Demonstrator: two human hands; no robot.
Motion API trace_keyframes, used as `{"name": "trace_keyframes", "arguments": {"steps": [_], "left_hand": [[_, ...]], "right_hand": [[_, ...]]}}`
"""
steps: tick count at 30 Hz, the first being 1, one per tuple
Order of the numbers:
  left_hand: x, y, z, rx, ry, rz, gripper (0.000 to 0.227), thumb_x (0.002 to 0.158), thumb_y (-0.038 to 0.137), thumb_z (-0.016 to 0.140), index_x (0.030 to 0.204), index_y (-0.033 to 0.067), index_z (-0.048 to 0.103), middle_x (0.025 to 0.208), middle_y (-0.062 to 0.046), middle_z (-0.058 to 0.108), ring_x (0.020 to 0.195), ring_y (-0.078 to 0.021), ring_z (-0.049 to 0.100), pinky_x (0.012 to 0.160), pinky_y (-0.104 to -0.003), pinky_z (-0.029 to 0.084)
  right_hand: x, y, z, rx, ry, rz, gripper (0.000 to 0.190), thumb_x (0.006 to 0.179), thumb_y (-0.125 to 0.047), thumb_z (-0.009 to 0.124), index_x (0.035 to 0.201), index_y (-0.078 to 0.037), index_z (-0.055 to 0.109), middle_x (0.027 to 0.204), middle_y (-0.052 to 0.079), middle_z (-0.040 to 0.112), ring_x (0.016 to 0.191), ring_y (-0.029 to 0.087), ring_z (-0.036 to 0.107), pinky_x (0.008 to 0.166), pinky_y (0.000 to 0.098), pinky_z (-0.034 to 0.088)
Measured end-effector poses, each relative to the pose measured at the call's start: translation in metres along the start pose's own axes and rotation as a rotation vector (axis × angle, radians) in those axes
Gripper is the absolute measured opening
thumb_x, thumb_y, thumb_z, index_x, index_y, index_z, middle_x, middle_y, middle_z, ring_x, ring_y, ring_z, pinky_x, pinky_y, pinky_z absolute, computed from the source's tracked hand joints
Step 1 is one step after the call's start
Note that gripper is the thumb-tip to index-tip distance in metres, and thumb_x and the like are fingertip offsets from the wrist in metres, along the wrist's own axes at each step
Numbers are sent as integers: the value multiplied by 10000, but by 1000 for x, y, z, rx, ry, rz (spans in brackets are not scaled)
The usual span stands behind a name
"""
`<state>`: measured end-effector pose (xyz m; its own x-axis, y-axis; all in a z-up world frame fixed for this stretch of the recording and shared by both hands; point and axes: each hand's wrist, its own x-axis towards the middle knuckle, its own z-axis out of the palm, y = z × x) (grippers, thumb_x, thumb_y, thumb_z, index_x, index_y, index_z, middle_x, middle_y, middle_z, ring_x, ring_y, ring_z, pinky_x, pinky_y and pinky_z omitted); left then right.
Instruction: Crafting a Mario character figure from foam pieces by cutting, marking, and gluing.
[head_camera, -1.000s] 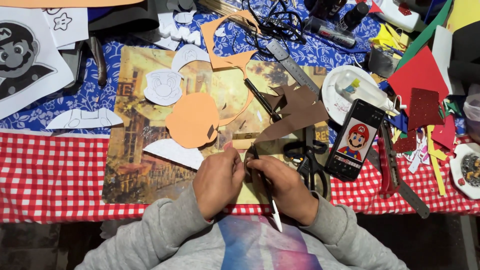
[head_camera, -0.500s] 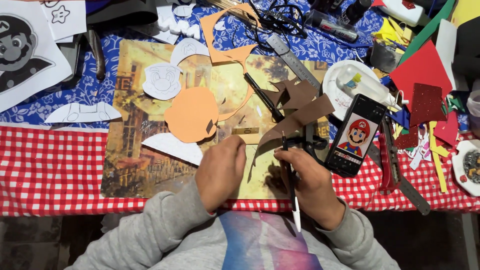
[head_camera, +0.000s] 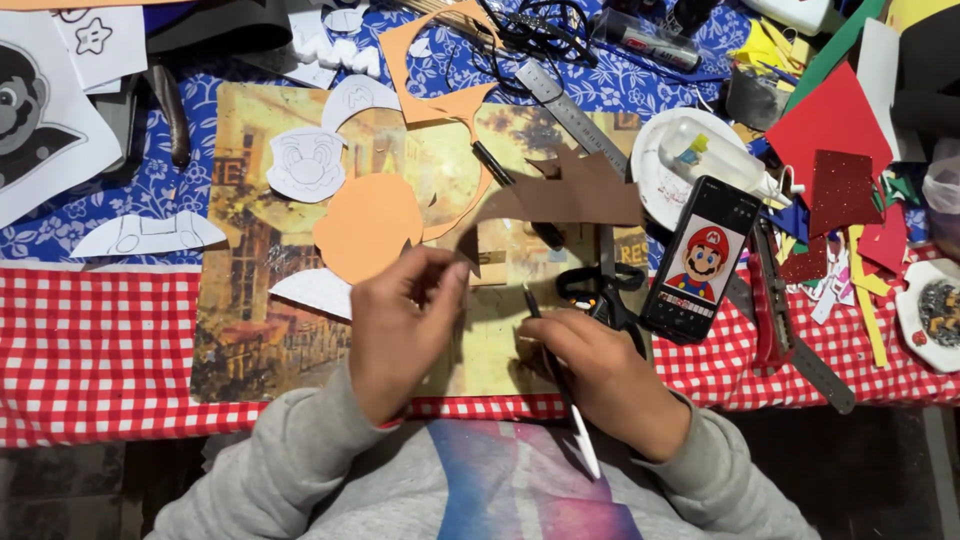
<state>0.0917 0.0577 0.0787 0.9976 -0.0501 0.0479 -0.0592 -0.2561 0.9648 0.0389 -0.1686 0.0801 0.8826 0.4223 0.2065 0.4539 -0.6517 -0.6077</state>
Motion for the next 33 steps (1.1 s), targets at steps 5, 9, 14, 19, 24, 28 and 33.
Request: {"name": "trace_keyframes", "arguments": {"steps": [5, 9, 14, 19, 24, 28, 33], "left_hand": [[10, -13, -2, -476, -81, -134, 152, 1006, 131, 678, 1032, -16, 711, 796, -4, 697, 694, -47, 609, 624, -229, 500], [12, -12, -2, -651, -173, -164, 159, 1006, 141, 677, 1051, -9, 707, 807, -10, 694, 701, -58, 609, 638, -237, 507], [11, -20, 0, -656, -238, -242, 190, 991, 154, 693, 1040, -27, 723, 806, -8, 692, 707, -58, 608, 646, -235, 508], [8, -29, 6, -681, -302, -259, 206, 993, 153, 721, 1036, -49, 718, 800, -7, 674, 695, -60, 579, 629, -236, 484], [8, -35, 15, -615, -296, -376, 253, 927, 154, 734, 1092, -35, 707, 796, -29, 702, 675, -101, 646, 622, -263, 534], [9, -37, 15, -637, -365, -368, 257, 964, 169, 708, 1104, -46, 702, 842, -31, 709, 724, -97, 658, 654, -264, 551], [8, -37, 14, -641, -392, -365, 255, 981, 150, 685, 1139, -51, 695, 851, -40, 706, 739, -96, 657, 684, -257, 557]], "right_hand": [[24, 11, 14, -88, -131, 21, 488, 742, 16, 718, 1217, -54, 630, 1134, 145, 659, 1015, 347, 684, 834, 400, 566], [40, 7, 11, -111, -128, -25, 636, 769, 55, 670, 1387, -66, 580, 1185, 145, 631, 1052, 356, 666, 860, 408, 558], [25, 0, -7, -108, -2, -69, 668, 781, 63, 646, 1424, -109, 588, 1306, 154, 639, 1119, 342, 668, 916, 394, 558], [-15, -3, -18, -118, 91, 277, 378, 904, -77, 708, 1277, -132, 669, 1103, 119, 694, 966, 278, 707, 830, 374, 574], [-33, 1, -15, -362, 168, 372, 414, 854, -100, 694, 1231, 43, 601, 933, 209, 627, 862, 404, 624, 759, 473, 513], [-35, 6, -11, -340, 115, 473, 438, 872, -117, 712, 1260, 40, 583, 898, 215, 628, 814, 414, 632, 722, 490, 514], [-31, 13, -12, -228, 153, 457, 523, 815, -132, 781, 1250, 61, 563, 952, 255, 686, 810, 427, 685, 671, 462, 554]]}}
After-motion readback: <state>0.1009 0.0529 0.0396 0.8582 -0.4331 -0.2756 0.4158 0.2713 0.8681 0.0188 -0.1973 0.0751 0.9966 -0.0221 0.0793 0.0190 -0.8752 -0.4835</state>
